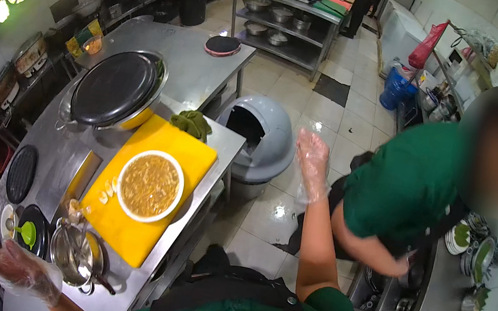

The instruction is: The person assembles a noodle bowl in a commercial kitchen. They place a bowl of noodles on a cutting board, add sauce, sliced tofu, boiled egg, and meat using a ladle and knife, then present the finished dish.

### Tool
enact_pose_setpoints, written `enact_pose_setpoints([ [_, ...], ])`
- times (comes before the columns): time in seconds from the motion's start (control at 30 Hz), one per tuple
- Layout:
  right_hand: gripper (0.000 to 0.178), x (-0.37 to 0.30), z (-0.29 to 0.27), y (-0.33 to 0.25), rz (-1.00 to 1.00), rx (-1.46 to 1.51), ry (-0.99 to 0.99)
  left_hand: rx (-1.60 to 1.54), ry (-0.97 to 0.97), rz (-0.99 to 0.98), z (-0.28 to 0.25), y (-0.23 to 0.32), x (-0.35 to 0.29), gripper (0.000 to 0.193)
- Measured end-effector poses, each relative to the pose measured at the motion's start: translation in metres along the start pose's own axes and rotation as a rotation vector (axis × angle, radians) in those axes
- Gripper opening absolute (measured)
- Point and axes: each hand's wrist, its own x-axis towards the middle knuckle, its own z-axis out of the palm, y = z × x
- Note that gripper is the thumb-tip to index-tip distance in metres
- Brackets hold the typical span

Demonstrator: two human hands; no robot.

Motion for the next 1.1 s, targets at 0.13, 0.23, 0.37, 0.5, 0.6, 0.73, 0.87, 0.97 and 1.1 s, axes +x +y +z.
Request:
enact_pose_setpoints([
  [0.13, 0.025, 0.137, -0.047, 0.093, -0.222, -0.144, 0.14, -0.191, -0.006, 0.0, 0.071, 0.074, 0.007, 0.044],
  [0.23, 0.035, 0.2, -0.166, 0.206, 0.217, -0.312, 0.486, -0.436, -0.03, -0.081, 0.159, 0.122, 0.005, 0.039],
  [0.37, 0.04, 0.132, -0.223, 0.251, 0.657, -0.554, 0.595, -0.692, -0.013, -0.203, 0.243, 0.202, 0.012, 0.042],
  [0.5, 0.035, 0.008, -0.353, 0.35, 0.902, -0.881, 0.09, -1.081, -0.091, -0.174, 0.355, 0.319, 0.013, 0.042],
  [0.6, 0.031, -0.059, -0.392, 0.367, 1.038, -0.843, -0.089, -0.988, -0.23, 0.001, 0.414, 0.388, 0.014, 0.042],
  [0.73, 0.026, -0.081, -0.442, 0.364, 1.16, -0.745, -0.029, -0.768, -0.468, 0.069, 0.493, 0.469, 0.005, 0.053],
  [0.87, 0.021, -0.028, -0.496, 0.375, 1.171, -0.665, 0.061, -0.75, -0.658, 0.035, 0.586, 0.533, -0.036, 0.057],
  [0.97, 0.018, 0.096, -0.559, 0.387, 1.034, -0.804, -0.038, -0.61, -0.829, 0.014, 0.617, 0.536, -0.073, 0.061],
  [1.1, 0.014, 0.262, -0.623, 0.435, 0.298, -1.311, -0.418, -0.522, -0.909, -0.042, 0.635, 0.542, -0.075, 0.06],
])
